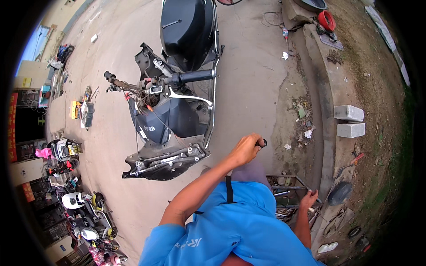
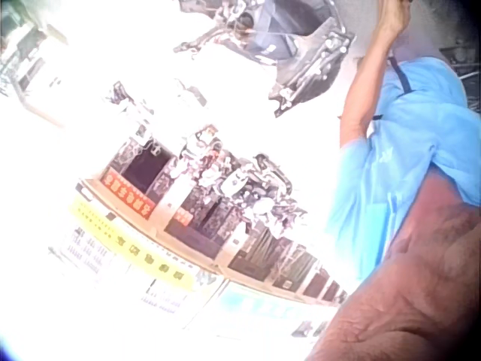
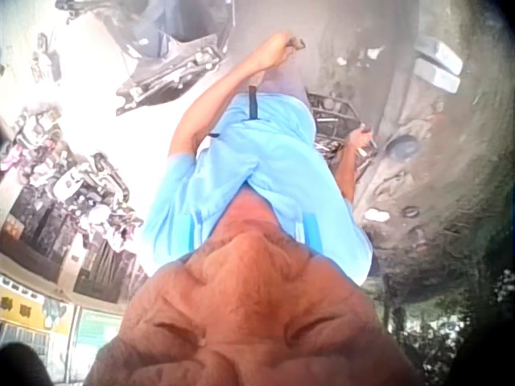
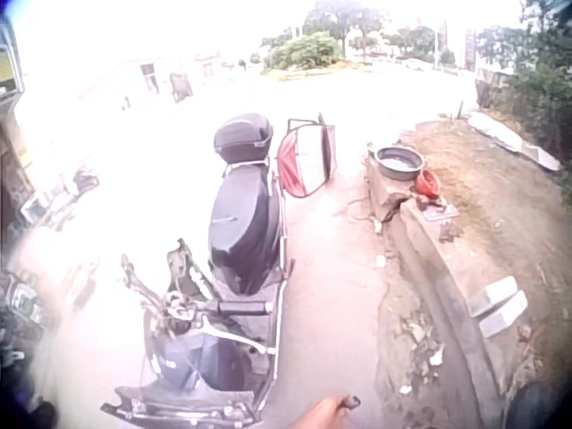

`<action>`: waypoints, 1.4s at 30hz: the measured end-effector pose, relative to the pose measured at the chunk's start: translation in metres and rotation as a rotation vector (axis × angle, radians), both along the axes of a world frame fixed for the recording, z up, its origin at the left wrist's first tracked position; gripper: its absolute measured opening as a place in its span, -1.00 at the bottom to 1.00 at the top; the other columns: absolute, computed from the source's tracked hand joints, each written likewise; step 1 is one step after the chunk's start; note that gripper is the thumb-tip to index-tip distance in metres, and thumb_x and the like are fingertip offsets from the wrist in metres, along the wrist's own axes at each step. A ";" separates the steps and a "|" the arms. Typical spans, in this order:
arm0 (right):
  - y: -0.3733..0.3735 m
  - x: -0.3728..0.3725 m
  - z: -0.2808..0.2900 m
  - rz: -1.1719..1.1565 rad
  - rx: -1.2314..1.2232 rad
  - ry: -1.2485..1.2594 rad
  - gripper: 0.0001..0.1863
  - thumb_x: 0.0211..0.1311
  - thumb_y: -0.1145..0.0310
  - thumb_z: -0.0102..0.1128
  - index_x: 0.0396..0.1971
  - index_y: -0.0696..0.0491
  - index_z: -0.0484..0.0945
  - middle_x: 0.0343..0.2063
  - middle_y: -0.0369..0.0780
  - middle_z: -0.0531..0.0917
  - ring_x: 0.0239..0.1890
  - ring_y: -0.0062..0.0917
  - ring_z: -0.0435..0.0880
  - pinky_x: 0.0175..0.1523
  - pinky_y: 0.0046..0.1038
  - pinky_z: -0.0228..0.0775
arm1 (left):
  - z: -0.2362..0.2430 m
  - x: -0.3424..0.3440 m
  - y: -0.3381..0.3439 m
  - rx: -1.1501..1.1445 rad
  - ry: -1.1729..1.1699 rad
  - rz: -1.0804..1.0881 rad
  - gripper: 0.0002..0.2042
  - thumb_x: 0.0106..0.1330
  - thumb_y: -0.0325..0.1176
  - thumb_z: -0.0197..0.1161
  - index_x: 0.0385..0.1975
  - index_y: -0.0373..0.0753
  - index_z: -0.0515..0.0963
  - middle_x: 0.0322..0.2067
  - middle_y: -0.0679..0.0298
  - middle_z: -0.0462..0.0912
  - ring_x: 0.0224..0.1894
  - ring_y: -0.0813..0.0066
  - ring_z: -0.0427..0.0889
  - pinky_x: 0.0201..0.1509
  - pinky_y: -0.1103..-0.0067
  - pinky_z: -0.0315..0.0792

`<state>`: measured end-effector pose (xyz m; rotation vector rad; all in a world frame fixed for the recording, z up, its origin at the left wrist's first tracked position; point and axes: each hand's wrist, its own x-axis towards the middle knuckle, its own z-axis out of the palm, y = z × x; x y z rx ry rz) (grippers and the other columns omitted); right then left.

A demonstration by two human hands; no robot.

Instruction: The person works on the exposed wiring and handlebar components of a motorcycle using a screwdriver and their hands. They move between a parts cart and the motorcycle, pulling on wires, using a screwdriver to pry or loosen components, and handling a small electrical connector.

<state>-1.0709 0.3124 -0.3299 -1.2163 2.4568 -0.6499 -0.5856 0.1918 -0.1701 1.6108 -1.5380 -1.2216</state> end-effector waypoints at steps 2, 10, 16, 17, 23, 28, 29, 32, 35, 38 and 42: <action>-0.030 0.009 0.014 0.035 0.000 -0.104 -0.48 0.42 0.28 0.12 0.27 0.22 0.34 -0.04 -0.06 0.53 -0.07 -0.32 0.53 0.12 -0.31 0.34 | -0.053 -0.007 -0.033 0.285 0.273 0.236 -0.77 0.20 -0.67 0.19 -0.13 -0.45 0.50 -0.22 0.02 0.61 -0.22 0.25 0.69 -0.15 0.39 0.61; -0.002 -0.008 0.019 0.039 0.241 -0.424 -0.53 0.42 0.31 0.12 0.19 0.27 0.38 -0.05 -0.11 0.54 -0.09 -0.43 0.53 0.03 -0.40 0.41 | -0.224 0.028 -0.101 0.709 0.587 1.031 -0.72 0.22 -0.70 0.21 -0.06 -0.39 0.50 -0.36 0.11 0.68 -0.37 0.42 0.69 -0.30 0.50 0.69; 0.039 -0.054 0.033 -0.225 0.605 -0.503 -0.44 0.46 0.15 0.05 0.23 0.28 0.32 0.06 -0.02 0.49 0.00 -0.28 0.55 0.08 -0.26 0.43 | -0.320 0.082 -0.088 0.816 0.362 1.440 -0.87 0.22 -0.59 0.25 -0.26 -0.30 0.59 -0.48 0.20 0.61 -0.50 0.45 0.62 -0.60 0.53 0.38; 0.074 -0.121 0.015 -0.262 0.553 -0.528 -0.53 0.41 0.17 0.13 0.16 0.15 0.39 -0.15 -0.12 0.55 -0.20 -0.41 0.57 -0.16 -0.34 0.44 | -0.344 0.091 -0.074 0.866 0.246 1.496 -0.90 0.19 -0.59 0.28 -0.31 -0.31 0.59 -0.52 0.20 0.58 -0.55 0.45 0.59 -0.64 0.51 0.29; 0.070 -0.194 -0.003 -0.260 0.868 -0.655 -0.51 0.31 0.13 0.26 0.14 0.05 0.44 -0.26 -0.18 0.62 -0.30 -0.42 0.61 -0.30 -0.36 0.47 | -0.453 0.145 -0.047 0.720 0.292 1.827 -0.92 0.12 -0.65 0.30 -0.46 -0.34 0.55 -0.59 0.21 0.55 -0.67 0.41 0.53 -0.70 0.51 0.29; -0.071 -0.117 0.041 -0.207 0.938 -0.779 -0.43 0.28 0.15 0.26 0.24 -0.01 0.37 -0.09 -0.14 0.60 -0.12 -0.32 0.59 -0.15 -0.25 0.48 | -0.509 0.184 -0.050 0.803 0.262 2.046 -0.93 0.15 -0.66 0.28 -0.46 -0.34 0.55 -0.54 0.16 0.62 -0.62 0.44 0.59 -0.62 0.59 0.48; -0.099 -0.108 0.051 -0.183 0.937 -0.818 -0.41 0.28 0.15 0.26 0.26 -0.02 0.35 -0.06 -0.13 0.59 -0.08 -0.30 0.58 -0.11 -0.23 0.48 | -0.517 0.191 -0.045 0.831 0.257 2.060 -0.93 0.15 -0.66 0.28 -0.46 -0.34 0.55 -0.54 0.16 0.62 -0.62 0.44 0.59 -0.62 0.59 0.48; -0.170 -0.102 0.069 -0.086 0.904 -0.923 -0.36 0.27 0.15 0.26 0.32 -0.06 0.31 0.05 -0.10 0.58 0.03 -0.25 0.57 -0.02 -0.17 0.49 | -0.523 0.212 -0.036 0.665 0.183 2.095 -0.94 0.17 -0.63 0.30 -0.42 -0.34 0.57 -0.51 0.14 0.63 -0.53 0.41 0.64 -0.53 0.59 0.56; -0.218 -0.177 0.067 -0.146 0.928 -0.666 -0.25 0.18 0.12 0.27 0.38 -0.03 0.25 0.20 -0.08 0.50 0.22 -0.08 0.46 0.23 0.03 0.35 | -0.490 0.185 -0.039 0.962 -0.093 2.088 -0.78 0.26 -0.55 0.17 -0.11 -0.41 0.58 -0.31 0.09 0.68 -0.29 0.40 0.70 -0.28 0.55 0.58; -0.284 -0.057 0.034 0.180 0.863 -0.225 -0.42 0.34 0.07 0.19 0.22 0.11 0.39 -0.11 -0.13 0.60 -0.16 -0.38 0.61 -0.13 -0.29 0.47 | -0.428 0.141 -0.103 0.471 0.480 2.034 -0.51 0.28 -0.61 0.16 0.22 -0.45 0.26 -0.20 0.00 0.60 -0.30 0.29 0.69 -0.26 0.52 0.63; -0.392 0.145 0.070 1.029 0.610 -0.038 -0.41 0.45 0.05 0.02 0.29 0.16 0.34 0.16 0.02 0.44 0.14 -0.16 0.48 0.19 -0.17 0.34 | -0.306 0.030 -0.162 0.754 1.075 1.563 -0.54 0.38 -0.34 0.21 0.24 -0.30 0.35 0.10 0.07 0.53 0.02 0.19 0.63 0.08 0.36 0.57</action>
